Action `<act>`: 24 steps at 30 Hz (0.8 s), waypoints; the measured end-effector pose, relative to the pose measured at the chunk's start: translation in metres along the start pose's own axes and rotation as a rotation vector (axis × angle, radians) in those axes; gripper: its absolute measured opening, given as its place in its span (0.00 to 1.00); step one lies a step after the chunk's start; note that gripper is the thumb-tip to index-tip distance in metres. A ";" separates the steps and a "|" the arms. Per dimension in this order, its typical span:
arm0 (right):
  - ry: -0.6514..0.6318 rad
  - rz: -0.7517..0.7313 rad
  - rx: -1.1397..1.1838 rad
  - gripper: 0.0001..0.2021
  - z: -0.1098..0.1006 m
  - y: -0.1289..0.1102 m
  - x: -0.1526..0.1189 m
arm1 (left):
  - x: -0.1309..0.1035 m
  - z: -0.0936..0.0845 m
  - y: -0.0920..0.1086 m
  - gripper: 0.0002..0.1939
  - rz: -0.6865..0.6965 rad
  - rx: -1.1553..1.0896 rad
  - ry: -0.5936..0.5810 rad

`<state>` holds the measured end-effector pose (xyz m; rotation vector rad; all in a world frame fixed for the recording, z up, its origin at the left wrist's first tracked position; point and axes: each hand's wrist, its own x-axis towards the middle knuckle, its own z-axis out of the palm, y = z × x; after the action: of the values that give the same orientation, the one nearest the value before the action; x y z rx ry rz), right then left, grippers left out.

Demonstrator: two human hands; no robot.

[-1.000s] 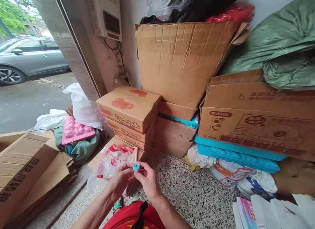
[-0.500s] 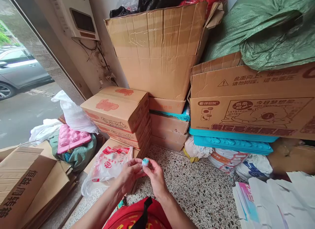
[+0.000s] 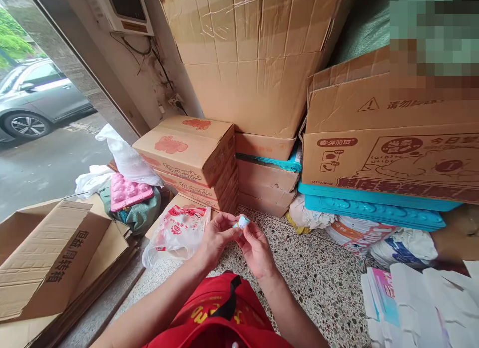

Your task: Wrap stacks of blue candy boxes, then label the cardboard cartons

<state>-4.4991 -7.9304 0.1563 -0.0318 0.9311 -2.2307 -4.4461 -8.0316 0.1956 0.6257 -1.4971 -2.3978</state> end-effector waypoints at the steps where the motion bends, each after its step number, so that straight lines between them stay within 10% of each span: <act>1: -0.003 0.007 0.001 0.16 0.000 0.000 0.000 | 0.000 0.000 -0.001 0.19 0.015 0.011 -0.003; 24: -0.060 0.060 -0.013 0.15 0.008 0.008 0.006 | -0.001 -0.030 -0.003 0.12 0.151 0.289 0.027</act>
<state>-4.4965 -7.9435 0.1556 -0.0756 0.9027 -2.1564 -4.4309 -8.0535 0.1820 0.5761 -1.8268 -2.0726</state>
